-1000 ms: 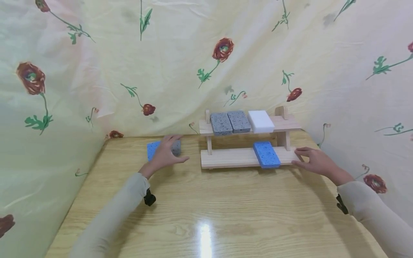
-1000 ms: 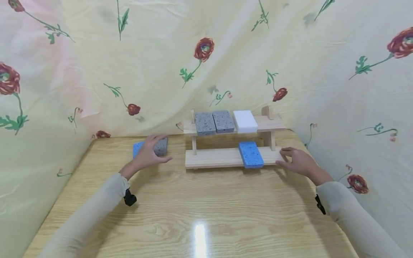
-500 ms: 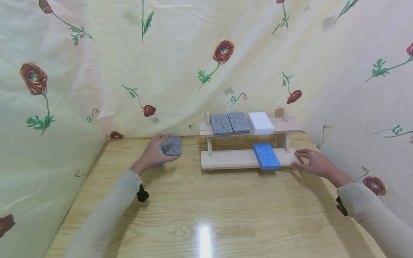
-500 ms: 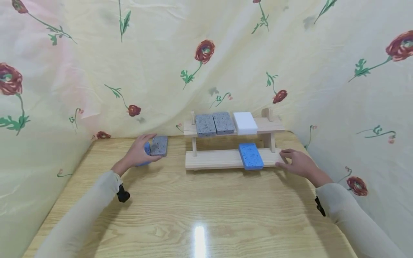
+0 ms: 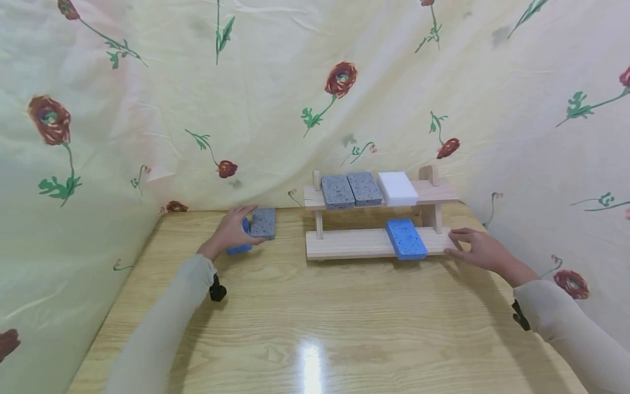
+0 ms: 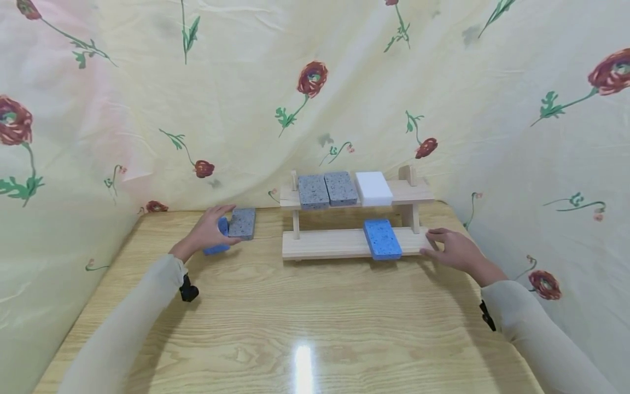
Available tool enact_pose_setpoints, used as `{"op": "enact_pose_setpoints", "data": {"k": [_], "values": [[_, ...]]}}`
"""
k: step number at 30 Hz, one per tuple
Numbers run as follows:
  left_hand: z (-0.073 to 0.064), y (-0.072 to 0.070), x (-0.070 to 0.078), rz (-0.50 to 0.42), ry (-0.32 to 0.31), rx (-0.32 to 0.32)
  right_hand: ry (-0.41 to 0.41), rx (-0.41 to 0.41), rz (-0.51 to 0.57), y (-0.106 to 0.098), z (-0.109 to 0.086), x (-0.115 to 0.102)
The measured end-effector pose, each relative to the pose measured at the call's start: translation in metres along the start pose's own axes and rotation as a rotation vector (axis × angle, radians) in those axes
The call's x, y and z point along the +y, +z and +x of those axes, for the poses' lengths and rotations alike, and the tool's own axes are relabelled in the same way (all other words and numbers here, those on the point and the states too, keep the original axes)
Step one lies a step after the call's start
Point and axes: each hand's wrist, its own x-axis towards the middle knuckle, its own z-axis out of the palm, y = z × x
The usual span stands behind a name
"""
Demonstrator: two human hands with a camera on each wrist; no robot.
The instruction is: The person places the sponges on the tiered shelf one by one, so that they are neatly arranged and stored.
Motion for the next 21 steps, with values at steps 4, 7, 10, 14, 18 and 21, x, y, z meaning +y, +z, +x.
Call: {"op": "enact_pose_setpoints", "data": {"k": [4, 7, 10, 14, 18, 21], "values": [[0.003, -0.001, -0.005, -0.013, -0.015, -0.026, -0.007, 0.008, 0.009, 0.000, -0.001, -0.001], [0.005, -0.001, -0.010, -0.019, -0.018, -0.039, -0.012, 0.015, 0.017, -0.001, -0.001, -0.002], [0.007, -0.002, -0.014, -0.022, -0.020, -0.054, -0.014, 0.018, 0.020, -0.001, -0.002, -0.002], [0.009, -0.003, -0.016, -0.027, -0.028, -0.068, -0.010, 0.014, 0.021, -0.001, -0.002, -0.001], [0.011, -0.003, -0.019, -0.028, -0.040, -0.084, -0.005, 0.012, 0.015, 0.000, -0.002, 0.000], [0.012, -0.002, -0.020, -0.032, -0.052, -0.103, -0.005, 0.008, 0.012, 0.000, -0.002, 0.000]]}}
